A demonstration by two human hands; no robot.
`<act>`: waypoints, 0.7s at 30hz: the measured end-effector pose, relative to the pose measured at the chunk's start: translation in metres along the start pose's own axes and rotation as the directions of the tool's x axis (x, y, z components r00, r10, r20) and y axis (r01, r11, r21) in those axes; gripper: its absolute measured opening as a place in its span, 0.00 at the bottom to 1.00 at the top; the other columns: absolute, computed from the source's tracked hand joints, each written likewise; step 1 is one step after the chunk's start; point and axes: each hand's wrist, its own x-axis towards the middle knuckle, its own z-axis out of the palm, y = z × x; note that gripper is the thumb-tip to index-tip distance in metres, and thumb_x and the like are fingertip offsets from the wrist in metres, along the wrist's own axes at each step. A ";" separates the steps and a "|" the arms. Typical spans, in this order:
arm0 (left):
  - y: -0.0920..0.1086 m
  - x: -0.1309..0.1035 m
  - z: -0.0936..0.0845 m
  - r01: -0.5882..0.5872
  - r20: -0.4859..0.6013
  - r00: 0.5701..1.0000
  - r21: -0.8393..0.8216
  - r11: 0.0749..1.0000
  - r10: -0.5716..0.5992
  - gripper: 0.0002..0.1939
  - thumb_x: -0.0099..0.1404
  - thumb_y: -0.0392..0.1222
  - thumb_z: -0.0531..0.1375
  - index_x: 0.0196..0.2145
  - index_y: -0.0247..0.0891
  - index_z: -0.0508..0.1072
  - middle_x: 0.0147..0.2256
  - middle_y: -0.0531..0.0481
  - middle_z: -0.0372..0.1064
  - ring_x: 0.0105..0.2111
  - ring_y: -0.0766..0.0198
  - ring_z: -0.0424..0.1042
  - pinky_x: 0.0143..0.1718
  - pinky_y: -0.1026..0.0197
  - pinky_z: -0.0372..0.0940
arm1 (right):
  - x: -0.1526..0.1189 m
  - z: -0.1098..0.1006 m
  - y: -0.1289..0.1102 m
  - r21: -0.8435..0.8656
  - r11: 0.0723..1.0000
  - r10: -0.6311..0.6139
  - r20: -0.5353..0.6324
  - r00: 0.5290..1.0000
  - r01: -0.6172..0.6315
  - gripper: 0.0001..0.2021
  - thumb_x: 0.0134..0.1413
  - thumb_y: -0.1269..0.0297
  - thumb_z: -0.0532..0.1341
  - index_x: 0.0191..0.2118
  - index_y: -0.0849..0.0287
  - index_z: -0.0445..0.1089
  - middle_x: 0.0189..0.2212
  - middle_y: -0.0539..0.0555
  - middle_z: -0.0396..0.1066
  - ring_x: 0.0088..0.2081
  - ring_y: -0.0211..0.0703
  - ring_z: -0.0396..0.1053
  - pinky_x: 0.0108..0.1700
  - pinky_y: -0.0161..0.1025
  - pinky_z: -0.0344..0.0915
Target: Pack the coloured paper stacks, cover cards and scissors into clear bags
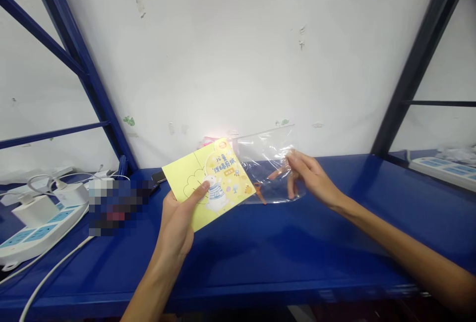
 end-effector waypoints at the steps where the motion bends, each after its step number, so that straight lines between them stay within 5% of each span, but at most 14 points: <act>1: 0.000 0.000 0.000 0.002 0.005 1.000 -0.001 1.000 -0.002 0.29 0.54 0.31 0.74 0.54 0.32 0.77 0.50 0.36 0.80 0.42 0.45 0.82 0.43 0.49 0.80 | 0.000 0.001 0.001 0.002 1.000 0.013 0.009 1.000 -0.013 0.18 0.70 0.45 0.54 0.37 0.54 0.63 0.40 0.58 0.82 0.18 0.39 0.74 0.18 0.36 0.66; 5: 0.003 -0.001 0.000 0.004 0.037 0.999 0.012 1.000 -0.004 0.30 0.52 0.32 0.75 0.53 0.32 0.77 0.48 0.36 0.80 0.41 0.46 0.83 0.42 0.50 0.80 | 0.001 0.001 0.005 -0.022 0.999 0.027 0.059 0.998 -0.026 0.19 0.69 0.46 0.56 0.53 0.55 0.70 0.43 0.59 0.81 0.27 0.44 0.79 0.28 0.41 0.73; 10: 0.006 -0.002 -0.001 0.056 0.082 0.995 0.041 0.998 -0.059 0.31 0.49 0.33 0.76 0.52 0.31 0.77 0.45 0.35 0.82 0.40 0.45 0.83 0.42 0.51 0.80 | 0.002 -0.003 0.008 0.049 0.997 0.051 0.193 0.980 -0.061 0.26 0.71 0.48 0.55 0.68 0.52 0.62 0.48 0.60 0.80 0.40 0.50 0.80 0.40 0.47 0.76; 21: 0.014 0.003 -0.013 0.168 0.157 0.969 0.149 0.974 -0.191 0.34 0.52 0.34 0.75 0.57 0.32 0.74 0.48 0.32 0.80 0.42 0.42 0.82 0.42 0.48 0.80 | 0.001 -0.005 0.003 0.120 0.992 0.012 0.201 0.979 -0.037 0.26 0.71 0.48 0.53 0.70 0.46 0.58 0.53 0.59 0.77 0.42 0.51 0.80 0.40 0.48 0.76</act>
